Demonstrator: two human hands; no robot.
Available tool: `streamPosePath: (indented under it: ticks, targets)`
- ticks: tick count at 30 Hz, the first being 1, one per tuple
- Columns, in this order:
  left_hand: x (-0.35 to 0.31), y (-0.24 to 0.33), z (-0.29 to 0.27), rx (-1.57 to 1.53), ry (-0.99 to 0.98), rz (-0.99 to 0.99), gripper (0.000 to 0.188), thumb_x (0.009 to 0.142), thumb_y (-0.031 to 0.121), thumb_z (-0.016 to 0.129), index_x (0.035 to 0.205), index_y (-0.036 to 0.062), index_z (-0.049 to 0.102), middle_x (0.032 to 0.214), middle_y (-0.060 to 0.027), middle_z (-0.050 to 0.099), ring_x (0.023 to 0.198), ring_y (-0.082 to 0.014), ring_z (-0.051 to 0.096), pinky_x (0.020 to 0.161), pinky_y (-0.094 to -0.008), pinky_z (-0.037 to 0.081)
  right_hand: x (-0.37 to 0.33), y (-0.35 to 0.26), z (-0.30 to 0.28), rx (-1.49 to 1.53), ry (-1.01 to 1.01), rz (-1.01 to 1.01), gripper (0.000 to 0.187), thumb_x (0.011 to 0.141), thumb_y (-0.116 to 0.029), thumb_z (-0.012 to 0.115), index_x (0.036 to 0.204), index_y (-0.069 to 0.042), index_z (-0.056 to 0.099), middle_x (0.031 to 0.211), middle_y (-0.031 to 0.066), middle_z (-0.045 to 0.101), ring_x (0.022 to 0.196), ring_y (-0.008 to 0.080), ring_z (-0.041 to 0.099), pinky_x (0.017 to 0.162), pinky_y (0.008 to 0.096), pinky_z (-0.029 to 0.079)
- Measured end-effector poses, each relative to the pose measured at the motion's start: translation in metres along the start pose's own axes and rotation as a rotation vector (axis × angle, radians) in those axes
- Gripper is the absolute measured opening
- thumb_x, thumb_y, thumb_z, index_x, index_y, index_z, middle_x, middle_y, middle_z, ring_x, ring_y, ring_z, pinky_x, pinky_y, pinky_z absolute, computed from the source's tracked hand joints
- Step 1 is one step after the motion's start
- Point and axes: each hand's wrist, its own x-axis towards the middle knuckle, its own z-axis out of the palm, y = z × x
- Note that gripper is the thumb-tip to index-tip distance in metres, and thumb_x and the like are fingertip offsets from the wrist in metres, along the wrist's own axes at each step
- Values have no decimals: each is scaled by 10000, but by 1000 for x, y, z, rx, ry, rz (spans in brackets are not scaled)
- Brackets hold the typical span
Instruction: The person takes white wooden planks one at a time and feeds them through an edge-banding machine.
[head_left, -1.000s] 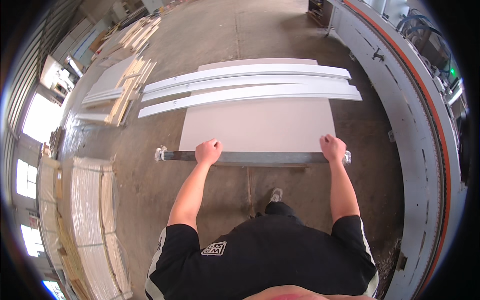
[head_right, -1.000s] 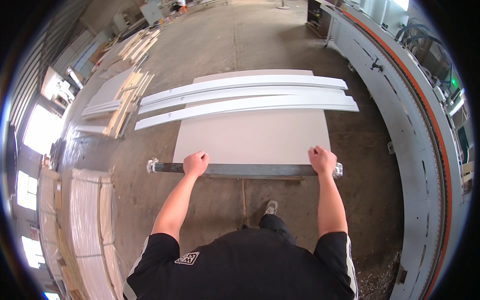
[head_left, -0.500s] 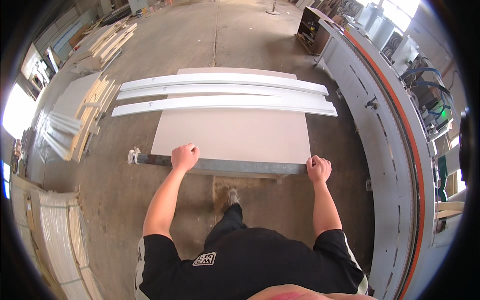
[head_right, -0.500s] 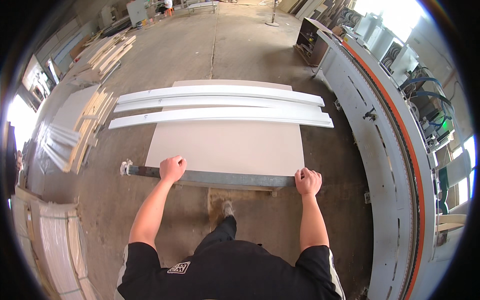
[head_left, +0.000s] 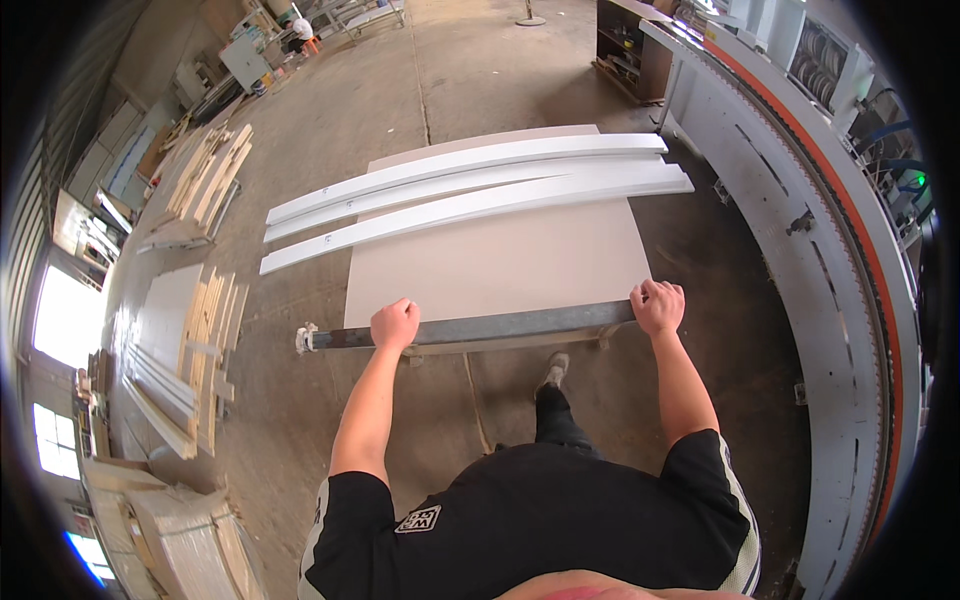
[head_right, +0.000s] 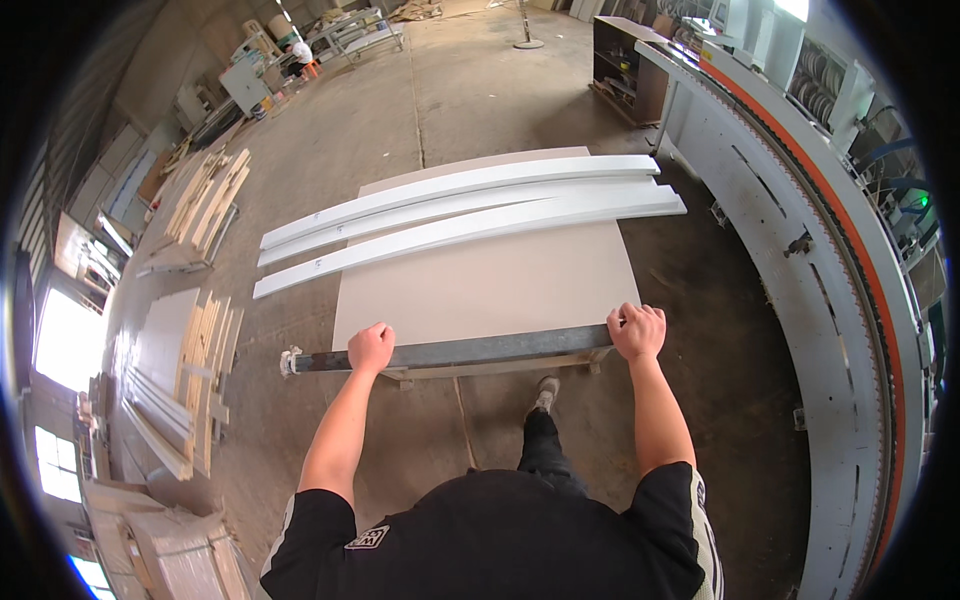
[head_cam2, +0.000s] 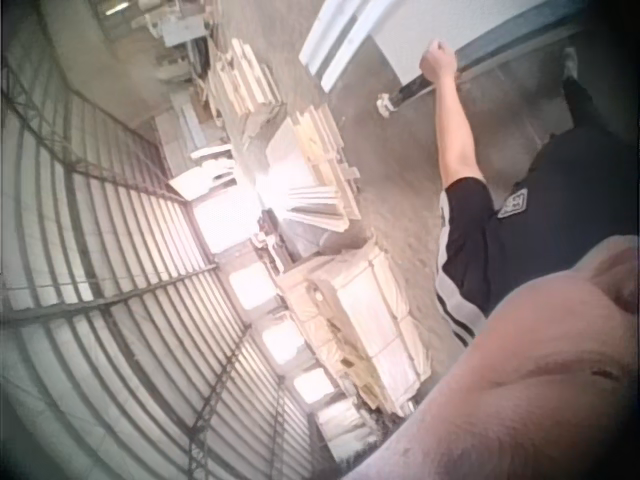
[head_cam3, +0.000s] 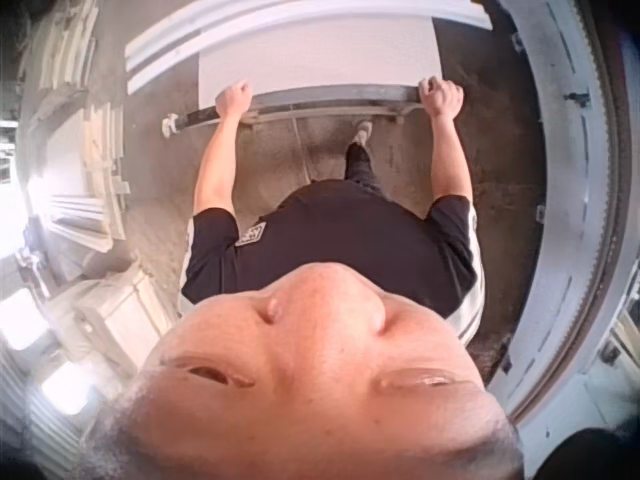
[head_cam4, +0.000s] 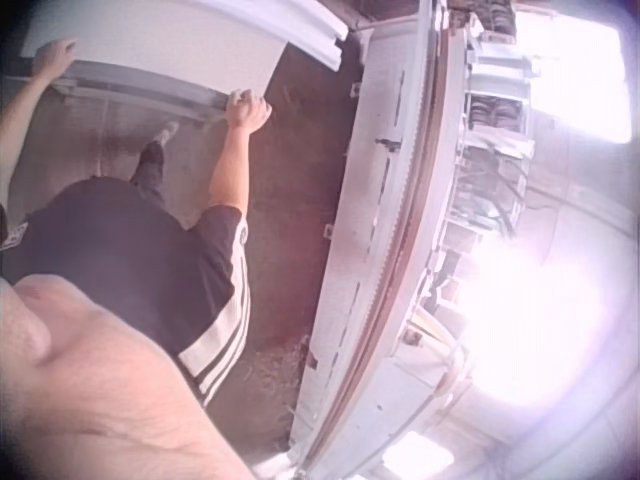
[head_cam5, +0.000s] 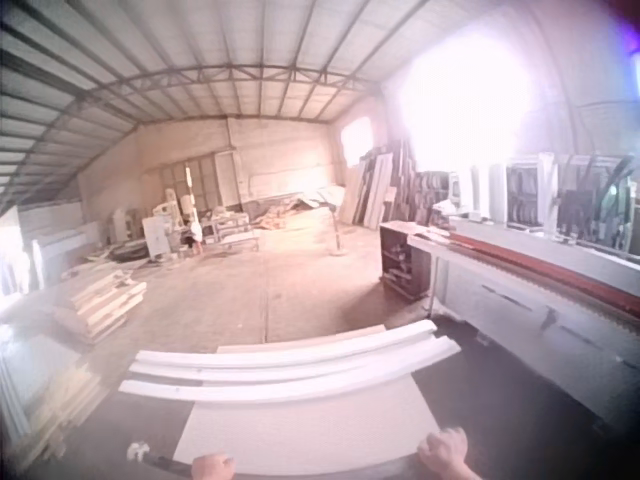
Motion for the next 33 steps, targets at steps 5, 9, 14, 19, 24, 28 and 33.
streamPosePath:
  ticks: [5, 9, 14, 19, 24, 28, 33]
  targets:
    - [161, -33, 42, 95, 39, 66, 295, 959, 314, 537, 812, 98, 674, 749, -162, 692, 728, -427, 667, 657, -534, 527, 137, -31, 87, 30, 24, -33, 260, 832, -296, 651, 647, -114, 635, 648, 81, 661, 724, 278, 647, 802, 419, 468]
    - [298, -26, 81, 155, 127, -31, 338, 1004, 345, 508, 831, 105, 672, 762, -146, 709, 737, -388, 682, 692, -533, 517, 260, -46, 146, -64, -194, -10, 398, 886, -455, 592, 702, -125, 719, 752, 91, 725, 813, 281, 696, 851, 410, 468]
    - [444, 30, 136, 39, 197, 172, 323, 972, 350, 568, 758, 122, 646, 692, -79, 670, 736, -313, 652, 743, -460, 451, 433, -39, 204, 28, -663, 39, 485, 912, -586, 546, 868, -175, 800, 838, 74, 754, 874, 300, 714, 786, 425, 542]
    - [593, 42, 156, -14, 165, 231, 282, 912, 297, 617, 691, 122, 602, 677, -65, 658, 697, -298, 636, 692, -440, 423, 547, -25, 301, 131, -517, 131, 448, 907, -535, 586, 853, -136, 782, 802, 117, 732, 832, 337, 705, 760, 445, 554]
    - [762, 27, 200, -17, 173, 261, 268, 905, 284, 605, 695, 119, 623, 685, -68, 665, 702, -299, 642, 700, -440, 432, 683, -50, 382, 179, -373, 204, 401, 900, -452, 584, 798, -102, 751, 759, 141, 709, 786, 368, 692, 728, 456, 547]
    - [905, 16, 228, 112, 85, 285, 281, 954, 314, 553, 801, 122, 690, 777, -81, 709, 787, -311, 660, 748, -473, 449, 782, -61, 460, 190, -361, 285, 407, 897, -447, 570, 806, -95, 754, 769, 143, 714, 794, 369, 696, 737, 458, 551]
    - [1047, 77, 288, 48, -81, 395, 342, 1008, 375, 501, 925, 114, 706, 942, -93, 726, 930, -344, 652, 842, -497, 460, 910, -98, 523, 103, -267, 315, 421, 902, -469, 568, 807, -108, 761, 795, 150, 723, 807, 372, 700, 747, 472, 551]
